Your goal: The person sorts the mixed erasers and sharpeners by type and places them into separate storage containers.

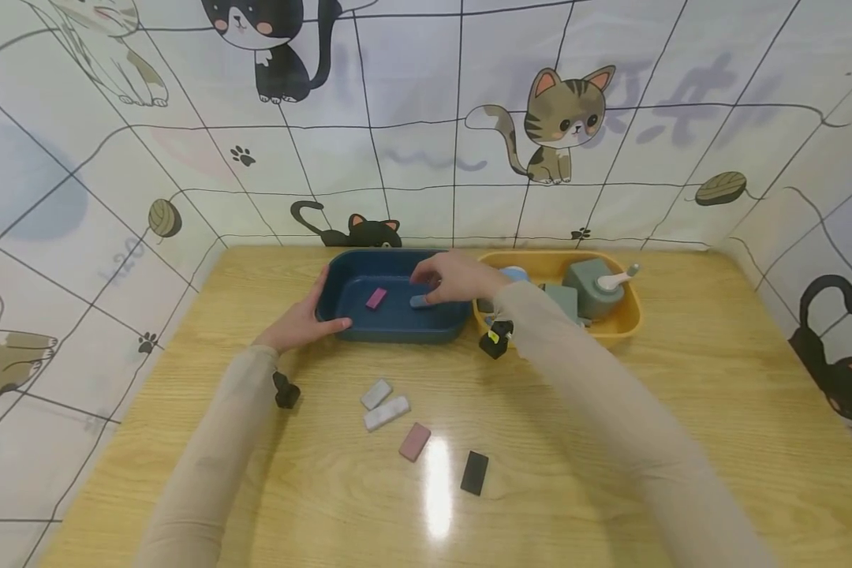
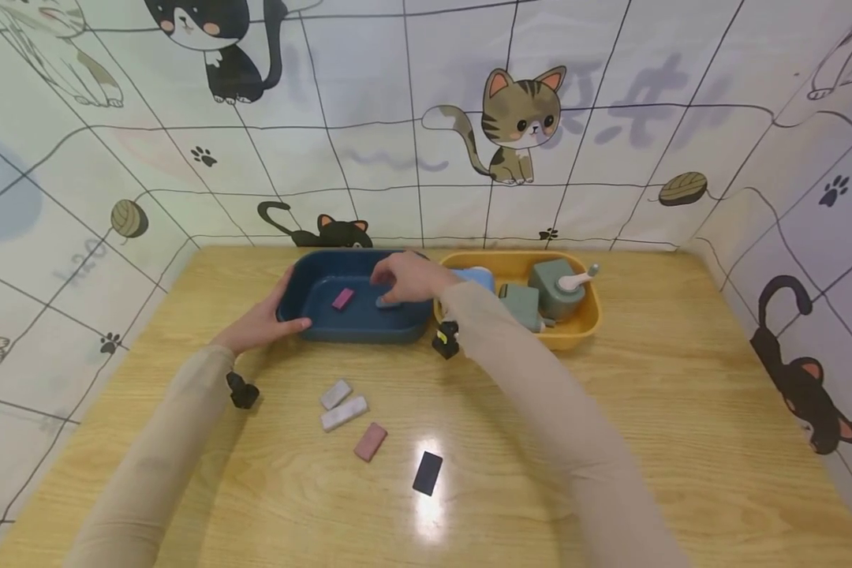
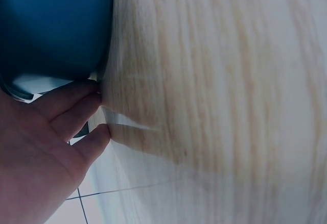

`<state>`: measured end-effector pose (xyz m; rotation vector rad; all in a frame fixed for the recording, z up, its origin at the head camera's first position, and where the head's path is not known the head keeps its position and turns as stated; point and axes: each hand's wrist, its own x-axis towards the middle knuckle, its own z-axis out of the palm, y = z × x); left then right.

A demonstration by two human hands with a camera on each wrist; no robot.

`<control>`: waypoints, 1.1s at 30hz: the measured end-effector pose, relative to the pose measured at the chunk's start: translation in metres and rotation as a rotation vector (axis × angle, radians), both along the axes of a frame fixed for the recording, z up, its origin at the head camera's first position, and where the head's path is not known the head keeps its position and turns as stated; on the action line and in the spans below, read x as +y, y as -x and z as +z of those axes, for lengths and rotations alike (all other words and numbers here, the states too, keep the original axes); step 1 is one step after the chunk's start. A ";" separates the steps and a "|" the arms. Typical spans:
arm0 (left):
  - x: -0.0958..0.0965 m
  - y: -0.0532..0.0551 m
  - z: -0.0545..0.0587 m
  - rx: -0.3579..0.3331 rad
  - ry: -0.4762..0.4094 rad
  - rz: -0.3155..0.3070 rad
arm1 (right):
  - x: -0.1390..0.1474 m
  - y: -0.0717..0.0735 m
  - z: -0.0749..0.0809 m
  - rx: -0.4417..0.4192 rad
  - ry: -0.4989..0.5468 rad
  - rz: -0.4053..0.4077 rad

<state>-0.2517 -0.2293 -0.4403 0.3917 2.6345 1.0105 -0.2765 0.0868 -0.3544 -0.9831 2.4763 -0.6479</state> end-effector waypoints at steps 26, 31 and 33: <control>-0.001 0.005 -0.005 -0.014 -0.016 -0.003 | -0.008 -0.059 0.001 0.057 0.102 0.220; -0.001 0.003 -0.004 -0.015 -0.008 0.000 | -0.009 -0.070 0.001 0.059 0.104 0.246; -0.001 0.003 -0.004 -0.012 -0.004 -0.001 | -0.009 -0.075 0.002 0.057 0.103 0.248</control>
